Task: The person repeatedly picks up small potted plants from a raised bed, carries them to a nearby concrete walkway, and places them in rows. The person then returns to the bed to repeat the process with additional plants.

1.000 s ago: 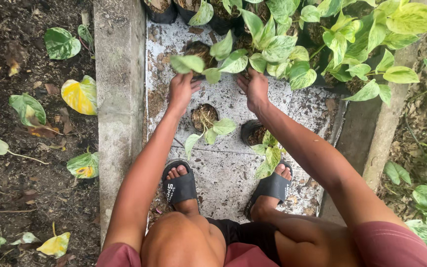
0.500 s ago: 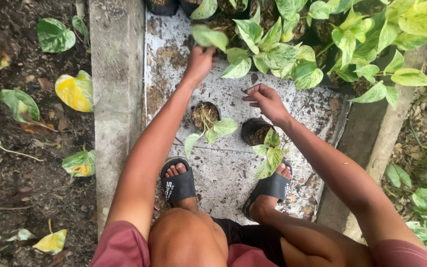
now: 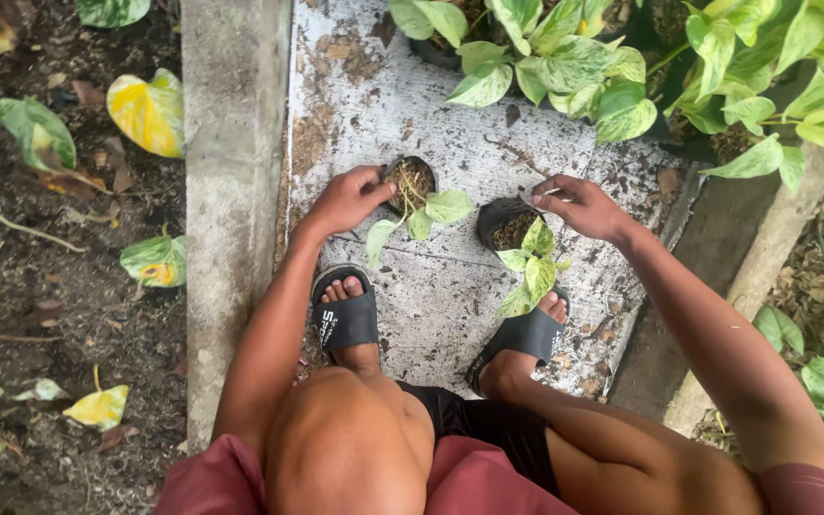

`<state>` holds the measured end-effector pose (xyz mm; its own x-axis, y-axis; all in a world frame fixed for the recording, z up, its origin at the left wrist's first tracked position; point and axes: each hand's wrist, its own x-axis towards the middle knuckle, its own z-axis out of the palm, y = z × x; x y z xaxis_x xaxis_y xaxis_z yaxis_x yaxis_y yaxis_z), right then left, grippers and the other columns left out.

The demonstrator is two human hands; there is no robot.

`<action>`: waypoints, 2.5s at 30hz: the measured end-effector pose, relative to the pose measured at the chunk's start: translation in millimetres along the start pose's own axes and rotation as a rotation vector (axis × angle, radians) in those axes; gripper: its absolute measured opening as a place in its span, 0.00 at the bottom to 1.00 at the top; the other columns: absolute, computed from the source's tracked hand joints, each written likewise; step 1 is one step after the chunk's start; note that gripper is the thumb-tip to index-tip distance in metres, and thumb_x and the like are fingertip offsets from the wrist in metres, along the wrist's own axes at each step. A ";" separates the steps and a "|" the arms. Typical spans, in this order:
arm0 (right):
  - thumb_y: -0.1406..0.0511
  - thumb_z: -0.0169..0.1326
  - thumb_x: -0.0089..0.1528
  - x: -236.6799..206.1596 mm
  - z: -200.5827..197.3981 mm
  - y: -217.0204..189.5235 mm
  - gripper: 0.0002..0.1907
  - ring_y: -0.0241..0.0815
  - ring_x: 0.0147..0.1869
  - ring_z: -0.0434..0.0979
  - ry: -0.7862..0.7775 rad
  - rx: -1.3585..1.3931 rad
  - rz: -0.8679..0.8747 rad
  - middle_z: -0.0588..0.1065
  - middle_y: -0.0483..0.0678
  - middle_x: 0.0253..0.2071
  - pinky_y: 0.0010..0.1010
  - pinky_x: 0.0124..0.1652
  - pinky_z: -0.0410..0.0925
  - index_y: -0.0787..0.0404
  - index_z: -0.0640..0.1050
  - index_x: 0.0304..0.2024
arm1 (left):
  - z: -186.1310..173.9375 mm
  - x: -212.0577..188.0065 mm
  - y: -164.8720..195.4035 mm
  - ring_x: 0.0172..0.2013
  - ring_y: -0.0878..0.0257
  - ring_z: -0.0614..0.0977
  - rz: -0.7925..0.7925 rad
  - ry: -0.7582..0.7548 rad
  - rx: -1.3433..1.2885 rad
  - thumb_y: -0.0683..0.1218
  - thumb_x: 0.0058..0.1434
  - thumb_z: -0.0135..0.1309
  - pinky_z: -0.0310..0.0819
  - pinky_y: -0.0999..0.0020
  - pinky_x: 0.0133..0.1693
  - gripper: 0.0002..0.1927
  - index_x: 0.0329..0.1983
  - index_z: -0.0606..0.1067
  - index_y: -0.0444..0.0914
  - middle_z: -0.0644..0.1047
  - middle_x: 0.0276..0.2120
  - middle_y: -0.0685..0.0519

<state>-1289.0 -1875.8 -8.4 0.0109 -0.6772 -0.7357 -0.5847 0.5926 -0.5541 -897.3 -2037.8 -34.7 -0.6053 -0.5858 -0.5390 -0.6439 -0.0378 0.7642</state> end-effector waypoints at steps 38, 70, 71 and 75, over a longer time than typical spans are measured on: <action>0.57 0.38 0.70 5.5 18.1 -31.5 0.23 0.45 0.50 0.79 -0.145 0.103 -0.005 0.80 0.53 0.47 0.40 0.55 0.71 0.62 0.76 0.56 | -59.2 119.6 96.5 0.48 0.45 0.82 0.060 0.452 -0.293 0.61 0.71 0.47 0.73 0.51 0.51 0.25 0.47 0.73 0.33 0.79 0.48 0.40; 0.62 0.53 0.67 166.7 46.4 -297.5 0.16 0.47 0.43 0.81 0.572 1.348 -0.060 0.72 0.53 0.43 0.37 0.41 0.79 0.67 0.74 0.52 | -58.7 84.3 90.5 0.49 0.45 0.79 -0.066 0.989 0.046 0.53 0.65 0.56 0.67 0.45 0.55 0.22 0.54 0.75 0.33 0.80 0.46 0.40; 0.63 0.51 0.67 168.0 46.8 -296.8 0.16 0.48 0.45 0.82 0.586 1.375 -0.052 0.72 0.52 0.44 0.36 0.41 0.79 0.67 0.72 0.53 | -64.1 87.6 90.1 0.44 0.47 0.80 -0.172 0.836 -0.086 0.53 0.68 0.54 0.71 0.50 0.52 0.19 0.53 0.76 0.34 0.81 0.42 0.42; 0.65 0.46 0.67 174.5 50.2 -283.6 0.17 0.51 0.49 0.84 0.612 1.475 -0.077 0.71 0.52 0.46 0.35 0.41 0.79 0.66 0.67 0.57 | -74.6 105.7 83.8 0.42 0.40 0.79 -0.043 0.990 0.034 0.52 0.65 0.59 0.68 0.43 0.47 0.19 0.45 0.76 0.30 0.80 0.38 0.35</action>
<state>-1080.6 -2140.1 0.8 -0.5225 -0.5737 -0.6307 0.6653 0.1882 -0.7224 -980.3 -2163.2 -1.2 0.0734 -0.9972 -0.0147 -0.6788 -0.0607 0.7318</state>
